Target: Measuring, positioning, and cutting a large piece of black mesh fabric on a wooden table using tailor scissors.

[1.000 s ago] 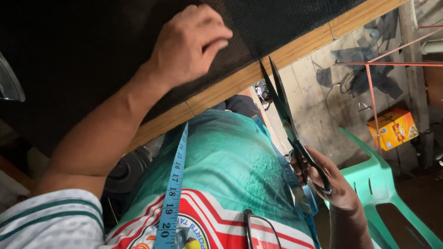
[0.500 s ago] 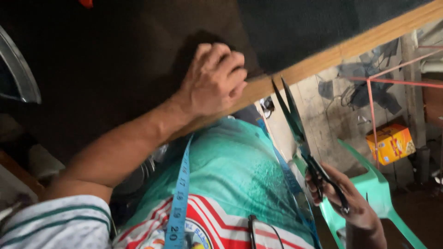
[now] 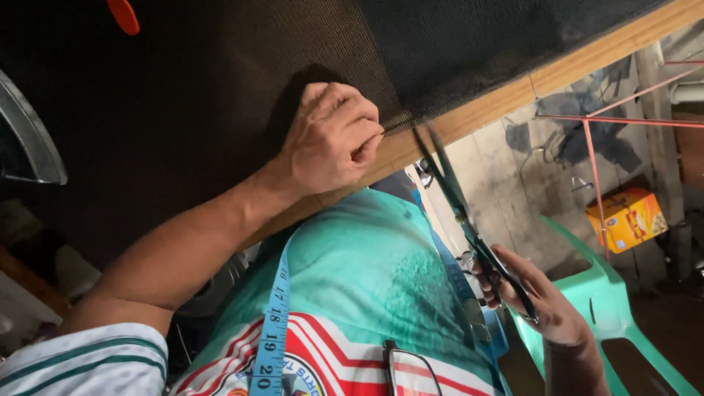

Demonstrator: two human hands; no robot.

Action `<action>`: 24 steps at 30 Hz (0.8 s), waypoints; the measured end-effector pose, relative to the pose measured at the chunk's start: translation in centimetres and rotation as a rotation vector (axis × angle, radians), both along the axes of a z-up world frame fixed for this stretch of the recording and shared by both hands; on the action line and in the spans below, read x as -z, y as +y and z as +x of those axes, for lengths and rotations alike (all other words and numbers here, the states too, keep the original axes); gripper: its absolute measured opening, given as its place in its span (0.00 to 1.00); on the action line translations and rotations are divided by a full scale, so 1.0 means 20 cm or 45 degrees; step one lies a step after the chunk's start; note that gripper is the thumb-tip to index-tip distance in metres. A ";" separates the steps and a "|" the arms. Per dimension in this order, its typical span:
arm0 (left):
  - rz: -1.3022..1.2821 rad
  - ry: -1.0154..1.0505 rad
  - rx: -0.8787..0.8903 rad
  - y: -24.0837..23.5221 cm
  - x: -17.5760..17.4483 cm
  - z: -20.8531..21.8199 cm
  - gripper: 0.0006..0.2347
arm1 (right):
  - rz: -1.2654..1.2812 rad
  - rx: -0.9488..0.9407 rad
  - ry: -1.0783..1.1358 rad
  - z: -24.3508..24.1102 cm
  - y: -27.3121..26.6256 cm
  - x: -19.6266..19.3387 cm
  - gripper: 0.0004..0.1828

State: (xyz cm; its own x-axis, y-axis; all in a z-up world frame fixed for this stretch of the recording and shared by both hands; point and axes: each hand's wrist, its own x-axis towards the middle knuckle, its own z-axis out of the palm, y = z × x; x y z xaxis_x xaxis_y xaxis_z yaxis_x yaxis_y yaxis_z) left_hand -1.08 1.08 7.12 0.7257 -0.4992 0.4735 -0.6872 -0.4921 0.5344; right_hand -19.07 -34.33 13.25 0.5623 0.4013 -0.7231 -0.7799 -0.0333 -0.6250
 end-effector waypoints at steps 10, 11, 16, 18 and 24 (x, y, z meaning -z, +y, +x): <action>-0.048 0.021 0.025 0.01 -0.01 0.03 0.04 | 0.087 0.039 -0.077 0.08 0.12 0.02 0.26; -0.053 0.024 0.026 0.03 0.00 0.03 0.04 | 0.082 0.040 -0.074 0.09 0.14 0.03 0.26; 0.040 0.004 0.193 0.09 0.06 0.03 0.03 | -0.060 -0.090 -0.193 0.17 0.23 0.03 0.26; 0.029 0.001 0.189 0.09 0.07 0.03 0.03 | -0.097 -0.119 -0.228 0.20 0.25 0.03 0.27; 0.026 0.001 0.187 0.10 0.06 0.04 0.02 | -0.181 -0.139 -0.304 0.26 0.30 0.02 0.25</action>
